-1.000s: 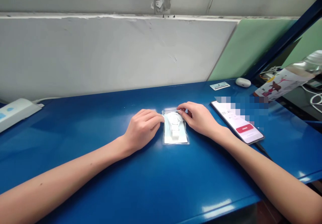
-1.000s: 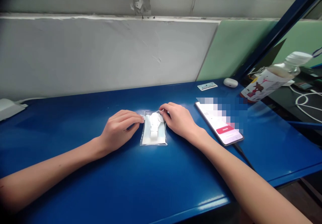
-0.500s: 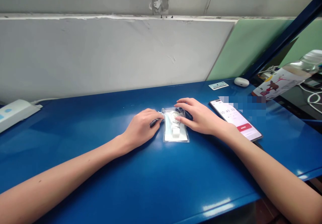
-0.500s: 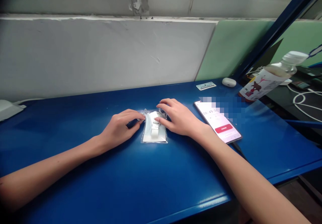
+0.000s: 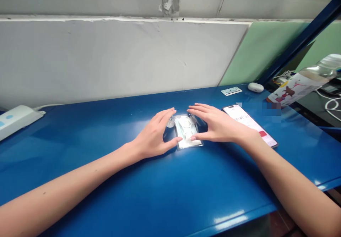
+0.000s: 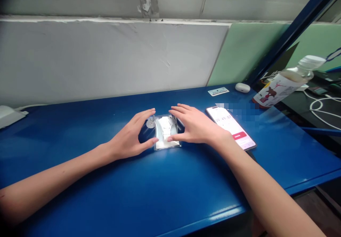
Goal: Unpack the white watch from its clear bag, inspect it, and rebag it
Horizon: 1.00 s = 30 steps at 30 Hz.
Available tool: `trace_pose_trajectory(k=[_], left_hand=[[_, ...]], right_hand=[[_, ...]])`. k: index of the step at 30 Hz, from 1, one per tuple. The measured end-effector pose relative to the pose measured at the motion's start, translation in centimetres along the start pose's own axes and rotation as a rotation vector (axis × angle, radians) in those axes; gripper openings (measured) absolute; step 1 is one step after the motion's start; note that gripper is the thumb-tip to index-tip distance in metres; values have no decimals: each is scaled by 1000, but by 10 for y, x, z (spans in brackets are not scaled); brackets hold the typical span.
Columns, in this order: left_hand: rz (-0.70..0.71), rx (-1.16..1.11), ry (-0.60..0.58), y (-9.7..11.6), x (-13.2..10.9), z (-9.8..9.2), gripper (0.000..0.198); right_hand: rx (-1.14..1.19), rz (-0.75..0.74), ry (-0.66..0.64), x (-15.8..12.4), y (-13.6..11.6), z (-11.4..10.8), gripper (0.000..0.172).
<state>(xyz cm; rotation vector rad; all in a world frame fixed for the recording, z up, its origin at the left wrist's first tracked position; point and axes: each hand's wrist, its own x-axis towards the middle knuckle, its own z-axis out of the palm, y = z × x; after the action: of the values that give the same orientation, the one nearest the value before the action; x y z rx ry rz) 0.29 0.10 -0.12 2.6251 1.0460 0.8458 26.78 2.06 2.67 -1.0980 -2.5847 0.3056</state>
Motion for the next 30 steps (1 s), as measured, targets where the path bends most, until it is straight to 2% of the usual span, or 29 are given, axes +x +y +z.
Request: trace_pose_trajectory(k=[3, 7, 11, 19, 25, 30], left_hand=[[-13, 6, -96, -2, 0, 1, 81], [-38, 0, -135, -4, 0, 1, 81], [-47, 2, -157, -4, 0, 1, 77], [-213, -27, -208, -3, 5, -3, 96], [-320, -14, -326, 3, 8, -13, 97], [-291, 12, -337, 2, 7, -12, 96]], right_hand=[[7, 61, -63, -5, 5, -9, 93], [57, 58, -127, -6, 7, -6, 97], [55, 57, -147, -3, 5, 0, 98], [102, 82, -163, -4, 9, -2, 107], [116, 118, -196, -4, 11, -1, 113], [119, 105, -183, -4, 13, 2, 113]])
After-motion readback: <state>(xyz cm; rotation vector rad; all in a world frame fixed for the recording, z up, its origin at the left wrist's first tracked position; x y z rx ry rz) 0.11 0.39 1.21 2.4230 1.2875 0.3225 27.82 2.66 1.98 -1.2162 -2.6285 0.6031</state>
